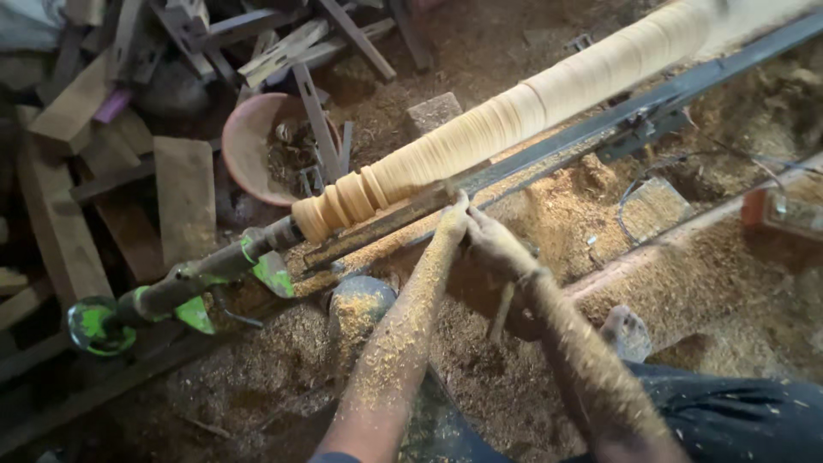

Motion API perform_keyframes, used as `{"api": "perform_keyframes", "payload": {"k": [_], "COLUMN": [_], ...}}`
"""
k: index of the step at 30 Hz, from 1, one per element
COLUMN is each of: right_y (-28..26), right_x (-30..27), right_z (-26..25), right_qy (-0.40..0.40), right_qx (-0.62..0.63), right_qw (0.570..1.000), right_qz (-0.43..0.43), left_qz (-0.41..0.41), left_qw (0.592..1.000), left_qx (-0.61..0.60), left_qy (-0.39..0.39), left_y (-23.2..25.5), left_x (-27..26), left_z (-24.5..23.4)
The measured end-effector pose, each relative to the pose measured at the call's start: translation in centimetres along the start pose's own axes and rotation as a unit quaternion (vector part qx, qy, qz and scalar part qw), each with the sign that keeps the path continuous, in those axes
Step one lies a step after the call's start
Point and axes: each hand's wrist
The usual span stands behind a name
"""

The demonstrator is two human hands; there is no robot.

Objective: The person uses a chisel to shape a long cylindrical piece of wood mounted on a lathe. They carve decorative grooves and smooth the surface, creating wood shavings that accumulate on the floor.

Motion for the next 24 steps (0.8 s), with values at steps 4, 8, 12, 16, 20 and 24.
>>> {"api": "perform_keyframes", "payload": {"k": [4,8,12,16,20,24], "right_y": [0.2,3.4,5.9,5.5,3.6,1.7], "right_x": [0.1,0.6,1.7,2.5,1.6,0.4], "right_z": [-4.0,0.2,3.4,6.7,8.1,7.5], "right_qy": [-0.058,0.006,0.151,0.207,0.254,0.215], "right_qx": [0.003,0.113,-0.086,-0.052,-0.049,0.05], "right_qw": [0.998,0.988,0.979,0.977,0.966,0.975], "right_qz": [-0.004,-0.105,-0.108,-0.01,-0.021,-0.018], "left_qz": [0.03,0.05,-0.042,-0.016,0.051,0.026], "left_qw": [0.997,0.986,0.999,0.989,0.975,0.977], "left_qx": [-0.077,-0.156,0.018,-0.116,-0.171,-0.184], "left_qy": [-0.014,-0.003,-0.024,-0.089,-0.136,-0.109], "left_y": [0.4,-1.2,-1.6,-1.4,-0.9,-1.0], "left_x": [-0.8,-1.0,0.6,1.7,1.5,1.7], "left_z": [3.6,0.7,-1.4,-3.5,-3.6,-4.0]}}
Point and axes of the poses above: each hand's wrist, its own x-axis towards the middle knuckle, its own z-axis out of the palm, y = z × x, and after that the axes turned 3 degrees about -z, right-handed
